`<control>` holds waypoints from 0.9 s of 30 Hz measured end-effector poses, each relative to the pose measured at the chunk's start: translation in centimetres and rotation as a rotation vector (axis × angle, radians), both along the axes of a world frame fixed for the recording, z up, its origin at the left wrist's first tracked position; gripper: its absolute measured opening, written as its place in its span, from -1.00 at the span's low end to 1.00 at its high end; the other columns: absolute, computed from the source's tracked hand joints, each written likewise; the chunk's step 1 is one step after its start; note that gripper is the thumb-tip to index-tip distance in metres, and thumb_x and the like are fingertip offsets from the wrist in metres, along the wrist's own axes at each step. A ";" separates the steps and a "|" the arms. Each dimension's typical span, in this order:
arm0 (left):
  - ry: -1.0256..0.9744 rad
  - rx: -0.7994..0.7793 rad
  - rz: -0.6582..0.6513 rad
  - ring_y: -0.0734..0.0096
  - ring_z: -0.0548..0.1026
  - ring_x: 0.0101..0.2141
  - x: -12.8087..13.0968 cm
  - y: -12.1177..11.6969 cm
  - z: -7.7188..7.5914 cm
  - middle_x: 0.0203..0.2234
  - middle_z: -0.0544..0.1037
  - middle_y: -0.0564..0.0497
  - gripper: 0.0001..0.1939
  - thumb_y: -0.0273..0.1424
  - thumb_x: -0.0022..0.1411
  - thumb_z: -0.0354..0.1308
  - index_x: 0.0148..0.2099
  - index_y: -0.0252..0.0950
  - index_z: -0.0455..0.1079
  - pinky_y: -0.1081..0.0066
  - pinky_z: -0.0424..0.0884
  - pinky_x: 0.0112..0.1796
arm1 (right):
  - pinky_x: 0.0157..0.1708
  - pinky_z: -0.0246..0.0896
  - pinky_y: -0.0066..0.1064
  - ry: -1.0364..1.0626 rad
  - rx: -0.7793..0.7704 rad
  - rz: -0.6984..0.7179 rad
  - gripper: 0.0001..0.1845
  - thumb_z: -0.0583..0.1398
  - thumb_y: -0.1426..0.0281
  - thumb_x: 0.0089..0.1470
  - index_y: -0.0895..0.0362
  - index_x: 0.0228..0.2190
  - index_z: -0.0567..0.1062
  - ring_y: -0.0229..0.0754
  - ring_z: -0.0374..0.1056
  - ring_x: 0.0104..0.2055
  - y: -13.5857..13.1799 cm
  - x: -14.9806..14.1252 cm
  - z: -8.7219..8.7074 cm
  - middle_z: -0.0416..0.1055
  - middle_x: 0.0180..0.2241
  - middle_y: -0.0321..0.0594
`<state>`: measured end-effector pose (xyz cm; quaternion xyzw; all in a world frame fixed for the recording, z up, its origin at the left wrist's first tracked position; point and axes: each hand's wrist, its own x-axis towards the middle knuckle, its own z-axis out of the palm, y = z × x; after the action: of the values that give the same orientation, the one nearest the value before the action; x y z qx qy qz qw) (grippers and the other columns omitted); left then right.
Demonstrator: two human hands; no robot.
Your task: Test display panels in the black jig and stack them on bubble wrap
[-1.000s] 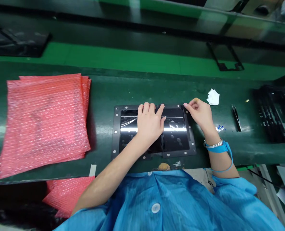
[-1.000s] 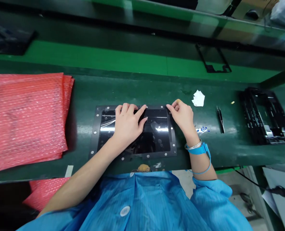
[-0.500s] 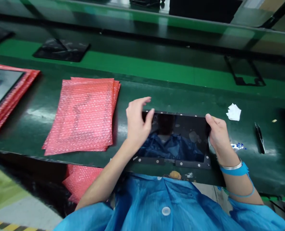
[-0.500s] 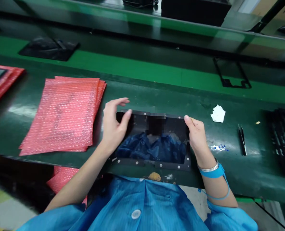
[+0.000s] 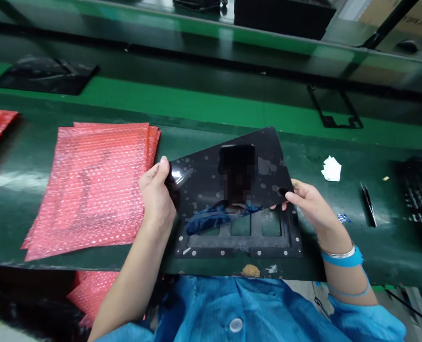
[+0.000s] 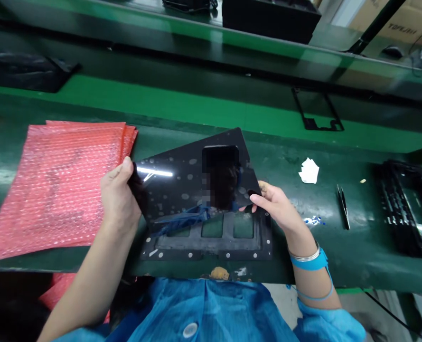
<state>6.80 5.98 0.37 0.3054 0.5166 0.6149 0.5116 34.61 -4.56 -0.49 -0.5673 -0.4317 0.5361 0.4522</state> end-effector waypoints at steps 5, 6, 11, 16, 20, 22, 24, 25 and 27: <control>-0.024 -0.032 -0.027 0.59 0.23 -0.66 -0.2 0.5 -0.8 -0.70 0.31 0.14 -0.52 -0.19 -0.01 0.44 -0.62 -0.28 0.22 0.52 0.21 -0.60 | -0.63 0.19 -0.43 0.085 -0.025 -0.077 -0.54 0.37 -0.01 -0.07 0.12 -0.39 0.46 -0.14 0.47 -0.56 0.3 -0.8 -0.2 0.46 -0.49 -0.25; -0.032 -0.047 -0.044 0.57 0.28 -0.64 -0.1 0.5 -0.9 -0.67 0.36 0.13 -0.57 -0.19 0.01 0.43 -0.59 -0.29 0.28 0.52 0.26 -0.57 | -0.66 0.18 -0.43 0.087 -0.030 -0.100 -0.53 0.38 -0.01 -0.09 0.11 -0.40 0.44 -0.15 0.46 -0.59 0.4 -0.9 -0.3 0.45 -0.50 -0.27; -0.096 -0.025 -0.171 0.50 0.45 -0.52 0.5 0.2 -0.7 -0.52 0.48 0.08 -0.66 -0.18 0.03 0.43 -0.44 -0.31 0.41 0.50 0.42 -0.41 | -0.66 0.18 -0.40 0.036 0.027 -0.204 -0.52 0.37 -0.03 -0.10 0.09 -0.40 0.40 -0.21 0.38 -0.64 0.6 -0.1 -0.7 0.38 -0.55 -0.32; -0.060 -0.034 -0.494 0.45 0.46 -0.56 0.9 -1.2 -0.7 -0.54 0.50 0.05 -0.65 -0.24 -0.12 0.50 -0.38 -0.31 0.47 0.50 0.39 -0.53 | -0.66 0.13 -0.41 0.034 0.089 -0.367 -0.47 0.38 -0.07 -0.16 0.06 -0.40 0.37 -0.29 0.28 -0.67 1.0 1.2 -1.1 0.37 -0.54 -0.36; -0.006 -0.063 -0.591 0.33 0.56 -0.53 0.9 -2.0 -0.8 -0.50 0.58 -0.04 -0.63 -0.25 -0.07 0.48 -0.27 -0.37 0.53 0.44 0.48 -0.47 | -0.66 0.12 -0.42 0.044 0.068 -0.373 -0.45 0.39 -0.08 -0.21 0.06 -0.45 0.35 -0.29 0.27 -0.67 1.6 1.4 -1.3 0.33 -0.58 -0.38; -0.010 -0.080 -0.548 0.35 0.56 -0.56 0.7 -2.0 -0.8 -0.49 0.60 -0.05 -0.62 -0.25 -0.08 0.48 -0.26 -0.39 0.53 0.45 0.49 -0.47 | -0.67 0.11 -0.42 0.048 0.051 -0.357 -0.44 0.40 -0.09 -0.24 0.06 -0.45 0.36 -0.28 0.27 -0.67 2.5 1.2 -1.2 0.34 -0.60 -0.38; -0.036 -0.088 -0.483 0.37 0.54 -0.58 0.4 -1.8 -0.6 -0.49 0.60 -0.05 -0.61 -0.27 -0.12 0.50 -0.29 -0.39 0.53 0.46 0.49 -0.48 | -0.68 0.10 -0.42 0.050 0.035 -0.334 -0.42 0.41 -0.10 -0.27 0.07 -0.43 0.39 -0.26 0.29 -0.68 4.0 0.9 -1.0 0.34 -0.62 -0.37; -0.059 -0.089 -0.456 0.37 0.55 -0.58 0.2 -1.6 -0.4 -0.47 0.61 -0.06 -0.61 -0.27 -0.14 0.51 -0.30 -0.40 0.52 0.46 0.49 -0.48 | -0.68 0.11 -0.42 0.049 0.029 -0.324 -0.41 0.42 -0.10 -0.28 0.08 -0.43 0.39 -0.25 0.30 -0.67 5.0 0.8 -0.8 0.34 -0.63 -0.36; -0.130 -0.091 -0.418 0.31 0.59 -0.49 -0.3 -1.2 0.2 -0.39 0.63 -0.10 -0.59 -0.28 -0.16 0.51 -0.28 -0.40 0.52 0.46 0.50 -0.46 | -0.66 0.13 -0.44 0.037 0.018 -0.314 -0.43 0.42 -0.06 -0.25 0.10 -0.44 0.39 -0.24 0.33 -0.64 7.7 0.4 -0.4 0.34 -0.63 -0.34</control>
<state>6.48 4.76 0.52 0.3421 0.4353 0.4898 0.6735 34.97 3.10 -0.92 -0.6137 -0.3341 0.4655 0.5432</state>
